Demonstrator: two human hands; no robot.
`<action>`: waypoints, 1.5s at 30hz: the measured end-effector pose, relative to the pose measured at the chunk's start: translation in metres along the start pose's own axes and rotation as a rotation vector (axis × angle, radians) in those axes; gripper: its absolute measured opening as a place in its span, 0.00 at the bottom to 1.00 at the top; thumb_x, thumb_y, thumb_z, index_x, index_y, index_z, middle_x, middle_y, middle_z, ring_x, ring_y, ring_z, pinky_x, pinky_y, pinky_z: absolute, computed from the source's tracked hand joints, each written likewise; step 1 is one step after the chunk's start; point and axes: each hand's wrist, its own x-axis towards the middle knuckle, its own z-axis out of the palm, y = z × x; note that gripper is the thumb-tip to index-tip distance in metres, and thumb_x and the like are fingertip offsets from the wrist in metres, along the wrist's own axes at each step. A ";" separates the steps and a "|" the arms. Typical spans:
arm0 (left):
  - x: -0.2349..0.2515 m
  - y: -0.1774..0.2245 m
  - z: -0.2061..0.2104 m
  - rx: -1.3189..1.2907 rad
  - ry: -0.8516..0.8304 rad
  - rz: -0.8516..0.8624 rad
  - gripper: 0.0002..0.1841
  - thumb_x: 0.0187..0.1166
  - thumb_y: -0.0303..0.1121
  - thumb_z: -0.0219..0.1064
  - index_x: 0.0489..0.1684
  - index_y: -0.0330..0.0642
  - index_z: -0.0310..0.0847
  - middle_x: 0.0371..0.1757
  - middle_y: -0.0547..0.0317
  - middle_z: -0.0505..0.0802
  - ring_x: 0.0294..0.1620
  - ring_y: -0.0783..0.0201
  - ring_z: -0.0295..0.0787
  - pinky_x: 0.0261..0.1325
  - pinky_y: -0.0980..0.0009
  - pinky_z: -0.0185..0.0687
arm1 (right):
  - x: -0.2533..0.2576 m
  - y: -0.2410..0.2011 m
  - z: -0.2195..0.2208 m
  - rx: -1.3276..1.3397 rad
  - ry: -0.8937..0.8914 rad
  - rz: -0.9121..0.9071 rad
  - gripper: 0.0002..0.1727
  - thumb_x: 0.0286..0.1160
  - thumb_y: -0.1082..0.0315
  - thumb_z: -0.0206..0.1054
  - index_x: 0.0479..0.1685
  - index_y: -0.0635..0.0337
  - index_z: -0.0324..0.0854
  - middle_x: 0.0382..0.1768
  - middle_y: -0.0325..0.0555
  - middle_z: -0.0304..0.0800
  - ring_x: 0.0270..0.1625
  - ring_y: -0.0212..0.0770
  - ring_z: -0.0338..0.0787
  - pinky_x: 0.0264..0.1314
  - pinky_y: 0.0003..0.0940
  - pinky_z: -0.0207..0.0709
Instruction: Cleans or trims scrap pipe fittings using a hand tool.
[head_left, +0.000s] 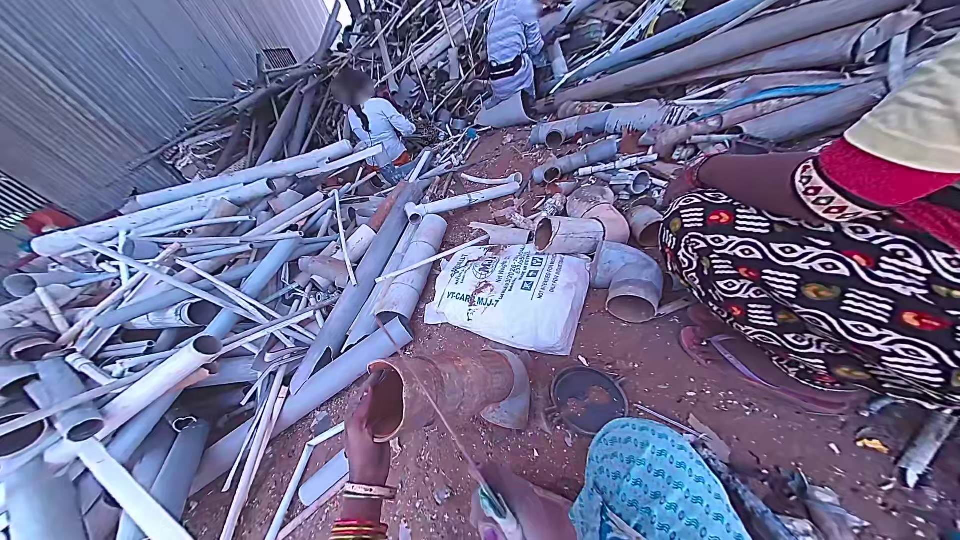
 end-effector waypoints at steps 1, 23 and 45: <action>-0.002 0.000 0.001 0.008 0.006 0.000 0.20 0.91 0.30 0.40 0.66 0.29 0.74 0.54 0.59 0.92 0.55 0.74 0.89 0.62 0.75 0.84 | -0.002 0.012 0.009 -0.122 0.015 0.003 0.21 0.91 0.61 0.48 0.54 0.72 0.78 0.23 0.52 0.84 0.22 0.42 0.84 0.25 0.32 0.78; -0.022 0.006 0.027 -0.007 -0.092 0.015 0.20 0.89 0.28 0.41 0.61 0.30 0.79 0.50 0.62 0.94 0.52 0.76 0.90 0.60 0.76 0.86 | 0.009 -0.003 -0.031 0.049 0.168 0.216 0.33 0.84 0.69 0.54 0.83 0.83 0.53 0.30 0.45 0.87 0.20 0.29 0.80 0.22 0.27 0.78; -0.019 0.006 0.031 0.003 -0.168 0.030 0.20 0.88 0.28 0.41 0.63 0.28 0.77 0.54 0.60 0.93 0.56 0.74 0.90 0.65 0.73 0.84 | 0.014 0.041 -0.011 -0.154 -0.078 0.541 0.21 0.86 0.66 0.53 0.63 0.78 0.77 0.24 0.56 0.84 0.25 0.52 0.86 0.34 0.49 0.81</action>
